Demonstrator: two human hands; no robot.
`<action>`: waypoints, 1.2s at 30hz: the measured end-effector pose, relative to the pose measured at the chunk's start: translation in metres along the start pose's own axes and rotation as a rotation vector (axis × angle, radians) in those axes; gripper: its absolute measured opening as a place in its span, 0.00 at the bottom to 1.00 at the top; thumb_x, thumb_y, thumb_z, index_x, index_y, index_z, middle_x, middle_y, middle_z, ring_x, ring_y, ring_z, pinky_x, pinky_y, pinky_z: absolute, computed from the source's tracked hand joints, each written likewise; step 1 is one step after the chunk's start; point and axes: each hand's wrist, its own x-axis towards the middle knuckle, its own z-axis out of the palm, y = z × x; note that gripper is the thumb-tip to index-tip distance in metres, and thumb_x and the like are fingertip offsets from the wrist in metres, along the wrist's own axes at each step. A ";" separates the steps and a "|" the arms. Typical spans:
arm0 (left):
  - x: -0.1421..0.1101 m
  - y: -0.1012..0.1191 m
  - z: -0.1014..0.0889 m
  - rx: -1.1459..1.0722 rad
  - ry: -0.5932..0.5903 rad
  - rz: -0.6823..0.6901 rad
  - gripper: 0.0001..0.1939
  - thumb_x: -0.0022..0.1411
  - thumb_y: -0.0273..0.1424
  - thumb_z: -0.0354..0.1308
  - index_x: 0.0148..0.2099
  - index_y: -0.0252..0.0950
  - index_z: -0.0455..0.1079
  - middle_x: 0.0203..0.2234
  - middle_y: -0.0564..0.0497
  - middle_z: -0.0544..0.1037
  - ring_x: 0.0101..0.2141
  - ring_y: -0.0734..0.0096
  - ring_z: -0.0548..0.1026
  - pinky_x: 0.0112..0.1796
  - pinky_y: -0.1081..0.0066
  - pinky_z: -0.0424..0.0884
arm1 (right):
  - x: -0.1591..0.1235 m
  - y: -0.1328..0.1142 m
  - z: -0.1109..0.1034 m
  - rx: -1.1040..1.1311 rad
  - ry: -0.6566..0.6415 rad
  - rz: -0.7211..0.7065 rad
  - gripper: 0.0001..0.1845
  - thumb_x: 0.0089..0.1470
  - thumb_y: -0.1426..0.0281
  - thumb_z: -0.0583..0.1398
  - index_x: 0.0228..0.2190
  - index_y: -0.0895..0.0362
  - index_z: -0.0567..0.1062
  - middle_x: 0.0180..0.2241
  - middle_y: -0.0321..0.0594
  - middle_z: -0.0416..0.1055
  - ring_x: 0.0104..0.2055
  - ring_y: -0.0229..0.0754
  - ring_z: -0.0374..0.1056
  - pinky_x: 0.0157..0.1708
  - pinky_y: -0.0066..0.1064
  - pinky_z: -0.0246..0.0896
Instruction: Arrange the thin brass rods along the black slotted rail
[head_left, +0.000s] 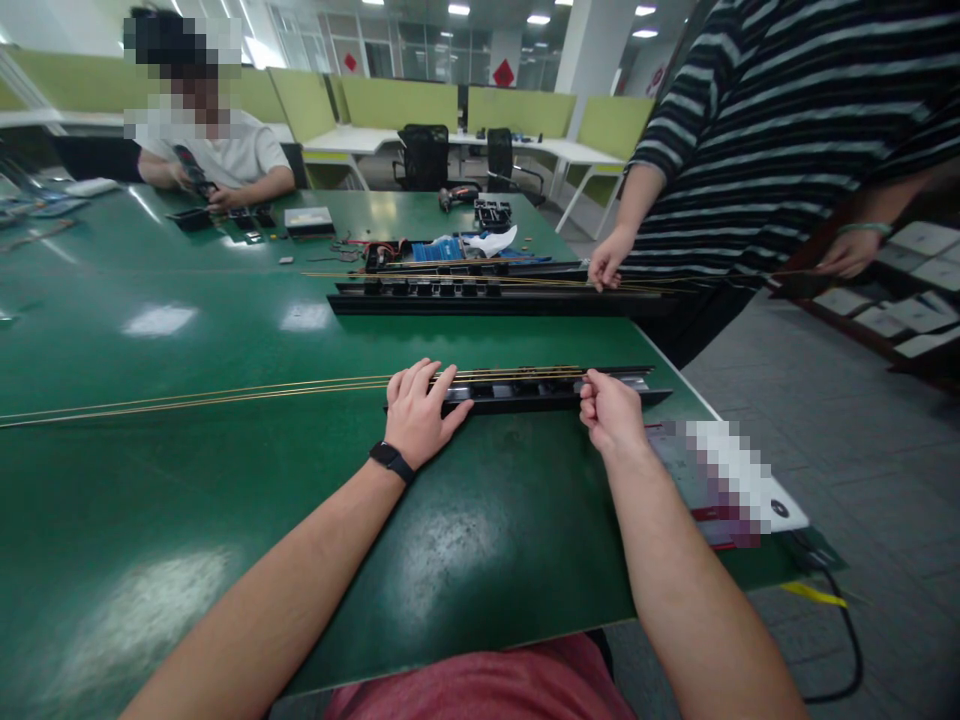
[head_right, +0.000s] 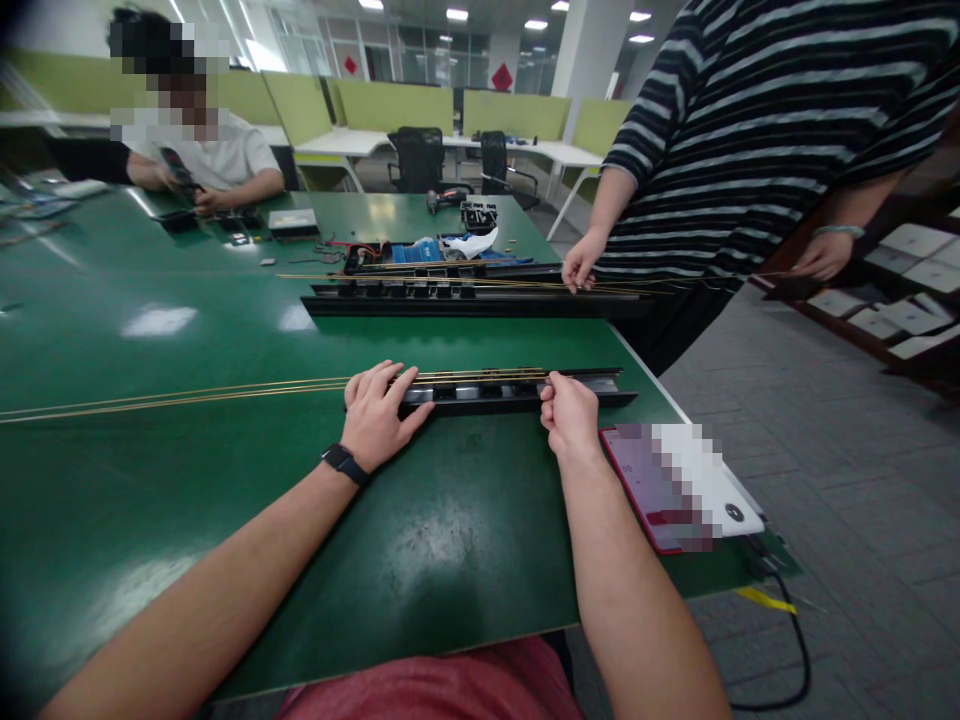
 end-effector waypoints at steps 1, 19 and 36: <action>0.000 0.000 0.000 -0.001 0.001 -0.001 0.27 0.67 0.46 0.60 0.64 0.41 0.69 0.59 0.39 0.73 0.63 0.47 0.66 0.63 0.49 0.56 | 0.000 0.000 0.000 0.000 0.010 0.000 0.09 0.54 0.69 0.65 0.27 0.57 0.71 0.18 0.30 0.66 0.11 0.28 0.52 0.07 0.19 0.38; 0.001 0.001 0.002 0.016 0.014 0.009 0.27 0.67 0.46 0.60 0.63 0.40 0.70 0.59 0.39 0.73 0.63 0.48 0.67 0.63 0.50 0.57 | 0.000 0.005 -0.001 -0.031 -0.058 -0.007 0.11 0.53 0.68 0.67 0.26 0.57 0.70 0.19 0.31 0.67 0.11 0.28 0.53 0.07 0.18 0.38; 0.001 0.002 0.003 0.026 0.014 0.010 0.27 0.67 0.46 0.59 0.63 0.40 0.70 0.58 0.39 0.74 0.63 0.49 0.67 0.62 0.50 0.57 | 0.001 0.004 -0.001 -0.040 -0.018 0.001 0.09 0.56 0.66 0.64 0.28 0.57 0.71 0.18 0.31 0.67 0.11 0.28 0.52 0.07 0.18 0.37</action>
